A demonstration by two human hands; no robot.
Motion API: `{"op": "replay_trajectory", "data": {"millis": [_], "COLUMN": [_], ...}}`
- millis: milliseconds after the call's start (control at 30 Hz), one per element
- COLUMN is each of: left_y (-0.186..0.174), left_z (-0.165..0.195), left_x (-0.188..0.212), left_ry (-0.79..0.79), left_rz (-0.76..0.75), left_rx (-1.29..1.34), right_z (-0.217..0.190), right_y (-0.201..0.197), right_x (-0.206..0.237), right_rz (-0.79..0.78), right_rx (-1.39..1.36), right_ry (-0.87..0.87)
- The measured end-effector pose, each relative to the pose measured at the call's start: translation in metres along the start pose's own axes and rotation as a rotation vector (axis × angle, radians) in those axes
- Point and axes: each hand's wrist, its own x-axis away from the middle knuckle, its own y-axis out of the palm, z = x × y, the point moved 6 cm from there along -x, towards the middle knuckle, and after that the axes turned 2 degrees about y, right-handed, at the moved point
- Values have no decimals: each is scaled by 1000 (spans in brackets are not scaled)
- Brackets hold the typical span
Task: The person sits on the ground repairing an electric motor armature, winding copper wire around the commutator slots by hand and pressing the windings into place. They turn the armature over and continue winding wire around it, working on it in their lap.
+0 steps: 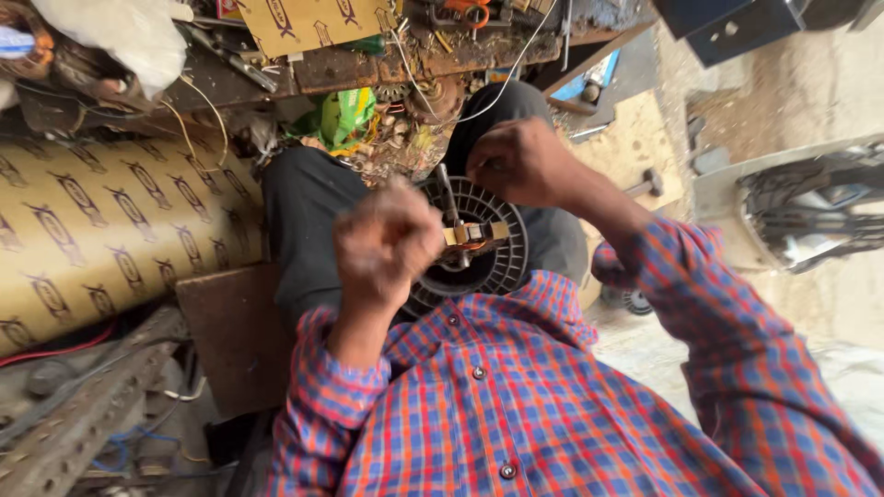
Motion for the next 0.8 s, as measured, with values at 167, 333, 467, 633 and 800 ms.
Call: {"op": "replay_trajectory", "data": {"millis": [167, 333, 467, 633, 800], "left_y": [28, -2, 13, -7, 31], "left_z": [-15, 7, 32, -7, -45], "left_x": [-73, -45, 33, 13, -62], "left_ry": [-15, -85, 305, -10, -92], "left_rz": [-539, -221, -271, 77, -599], "left_rx": [-394, -157, -474, -13, -335], "right_z": [-23, -121, -86, -3, -9], "right_y": [-3, -8, -12, 3, -8], "right_x": [37, 38, -2, -11, 33], "right_rz": [-262, -491, -261, -96, -253], "right_rx": [62, -288, -261, -124, 79], "right_ry": [115, -276, -207, -54, 194]}}
